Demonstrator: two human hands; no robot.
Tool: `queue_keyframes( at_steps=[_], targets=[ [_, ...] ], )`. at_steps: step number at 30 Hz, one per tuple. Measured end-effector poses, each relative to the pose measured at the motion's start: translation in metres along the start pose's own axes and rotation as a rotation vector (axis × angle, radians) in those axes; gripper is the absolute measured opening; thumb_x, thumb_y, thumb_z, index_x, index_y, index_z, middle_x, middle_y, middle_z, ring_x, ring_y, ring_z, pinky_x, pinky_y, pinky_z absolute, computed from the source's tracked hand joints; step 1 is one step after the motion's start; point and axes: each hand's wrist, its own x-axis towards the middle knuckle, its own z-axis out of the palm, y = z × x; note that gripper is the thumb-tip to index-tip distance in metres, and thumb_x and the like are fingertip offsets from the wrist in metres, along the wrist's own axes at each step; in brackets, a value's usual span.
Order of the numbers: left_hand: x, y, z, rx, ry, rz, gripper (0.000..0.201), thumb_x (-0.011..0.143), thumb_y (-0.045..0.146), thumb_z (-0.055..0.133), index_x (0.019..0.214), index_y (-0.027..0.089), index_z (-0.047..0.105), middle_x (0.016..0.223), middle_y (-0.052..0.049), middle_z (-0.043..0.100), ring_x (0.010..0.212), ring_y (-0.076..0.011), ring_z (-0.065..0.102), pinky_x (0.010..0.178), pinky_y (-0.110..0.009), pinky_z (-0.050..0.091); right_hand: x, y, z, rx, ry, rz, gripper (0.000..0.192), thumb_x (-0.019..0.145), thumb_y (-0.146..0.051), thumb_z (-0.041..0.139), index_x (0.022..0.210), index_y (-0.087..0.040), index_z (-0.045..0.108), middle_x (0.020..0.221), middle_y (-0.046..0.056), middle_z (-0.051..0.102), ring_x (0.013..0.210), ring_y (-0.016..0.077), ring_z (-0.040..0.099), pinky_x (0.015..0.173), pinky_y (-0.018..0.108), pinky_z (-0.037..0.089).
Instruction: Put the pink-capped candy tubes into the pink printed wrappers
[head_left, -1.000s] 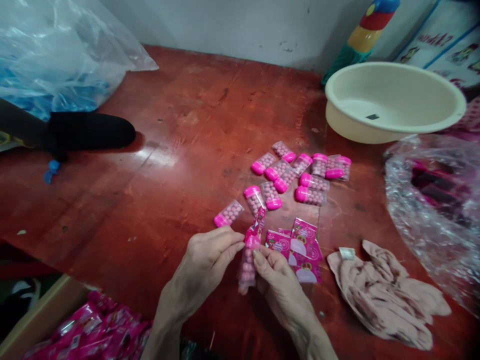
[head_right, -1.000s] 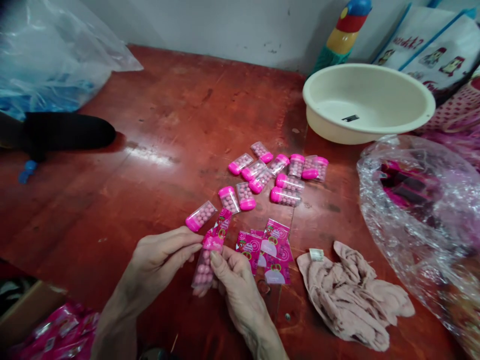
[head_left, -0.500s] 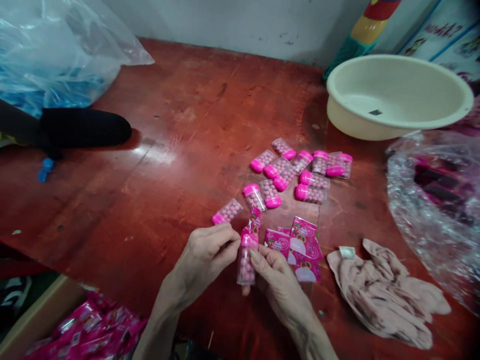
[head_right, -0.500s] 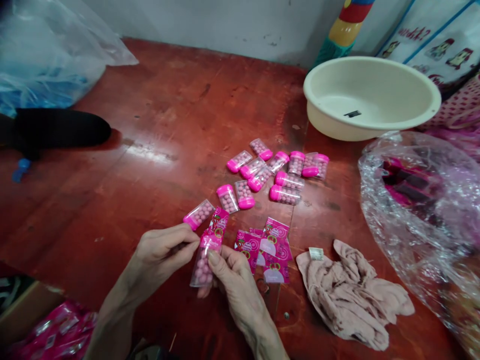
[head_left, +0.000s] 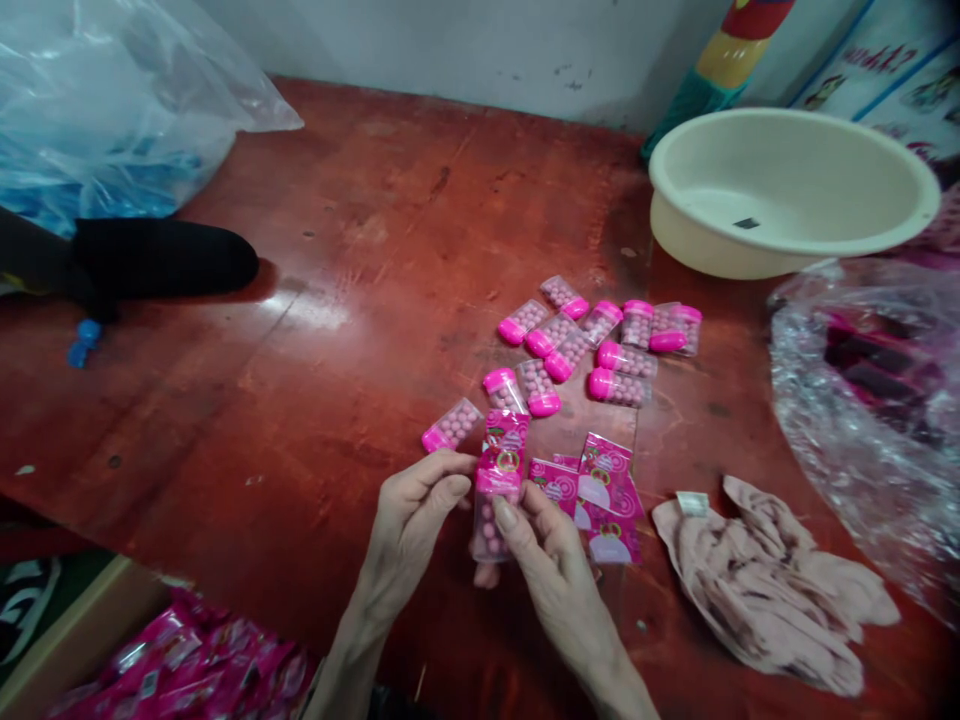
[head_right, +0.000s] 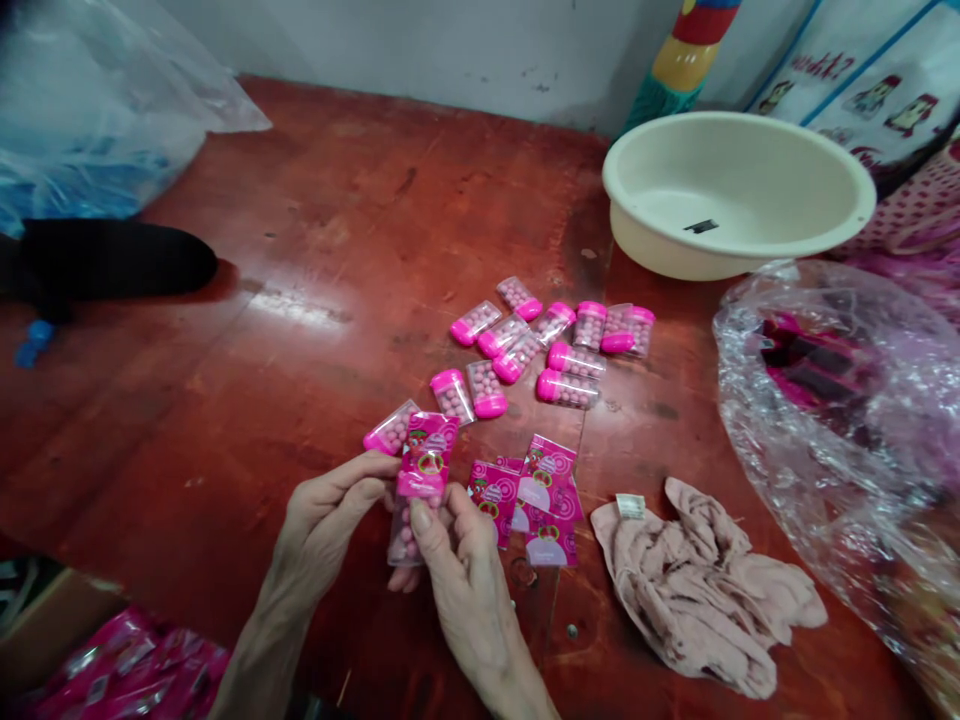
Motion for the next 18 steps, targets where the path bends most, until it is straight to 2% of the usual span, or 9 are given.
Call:
queue_keyframes(
  at_steps=[4, 6, 9, 11, 15, 18],
  targets=[
    [0.004, -0.006, 0.007, -0.328, -0.019, -0.186, 0.011, 0.072, 0.016, 0.067, 0.082, 0.016, 0.069, 0.073, 0.000, 0.069, 0.067, -0.0125, 0.062, 0.067, -0.021, 0.049, -0.005, 0.008, 0.000, -0.288, 0.154, -0.006, 0.025, 0.088, -0.042, 0.049, 0.100, -0.022, 0.056, 0.082, 0.000, 0.057, 0.074, 0.0127, 0.055, 0.066, 0.024, 0.045],
    [0.004, -0.007, 0.014, -0.467, 0.038, -0.244, 0.009, 0.070, 0.017, 0.069, 0.079, 0.014, 0.068, 0.068, 0.000, 0.067, 0.060, -0.0113, 0.060, 0.059, -0.020, 0.050, -0.007, 0.009, 0.002, -0.351, 0.201, -0.005, 0.027, 0.088, -0.044, 0.047, 0.103, -0.023, 0.055, 0.086, 0.001, 0.059, 0.078, 0.0137, 0.055, 0.070, 0.025, 0.045],
    [0.002, -0.006, 0.026, -0.624, 0.133, -0.312, 0.010, 0.071, 0.023, 0.068, 0.073, 0.015, 0.063, 0.054, 0.003, 0.059, 0.038, -0.0075, 0.048, 0.034, -0.017, 0.038, -0.007, 0.009, 0.007, -0.297, 0.139, -0.025, 0.027, 0.091, -0.044, 0.039, 0.097, -0.023, 0.054, 0.080, 0.000, 0.059, 0.064, 0.0118, 0.054, 0.059, 0.023, 0.045],
    [-0.001, -0.005, 0.034, -0.683, 0.175, -0.346, 0.014, 0.071, 0.026, 0.067, 0.070, 0.015, 0.060, 0.049, 0.005, 0.054, 0.032, -0.0060, 0.040, 0.027, -0.016, 0.030, -0.007, 0.009, 0.009, -0.304, 0.136, -0.046, 0.025, 0.092, -0.043, 0.038, 0.088, -0.023, 0.053, 0.072, -0.001, 0.057, 0.058, 0.0111, 0.052, 0.056, 0.023, 0.043],
    [-0.010, -0.004, 0.043, -0.735, 0.247, -0.391, 0.016, 0.071, 0.025, 0.069, 0.067, 0.013, 0.059, 0.050, 0.005, 0.053, 0.037, -0.0043, 0.042, 0.032, -0.014, 0.032, -0.010, 0.017, 0.007, -0.400, 0.232, -0.069, 0.024, 0.091, -0.043, 0.041, 0.083, -0.026, 0.056, 0.070, 0.000, 0.057, 0.067, 0.0151, 0.053, 0.062, 0.026, 0.041],
    [-0.017, -0.004, 0.046, -0.789, 0.266, -0.408, 0.012, 0.073, 0.023, 0.068, 0.071, 0.014, 0.061, 0.055, 0.004, 0.057, 0.043, -0.0036, 0.045, 0.040, -0.013, 0.035, -0.016, 0.028, 0.003, -0.302, 0.237, -0.043, 0.018, 0.088, -0.042, 0.048, 0.098, -0.029, 0.056, 0.085, 0.003, 0.059, 0.082, 0.0188, 0.053, 0.072, 0.028, 0.040]
  ],
)
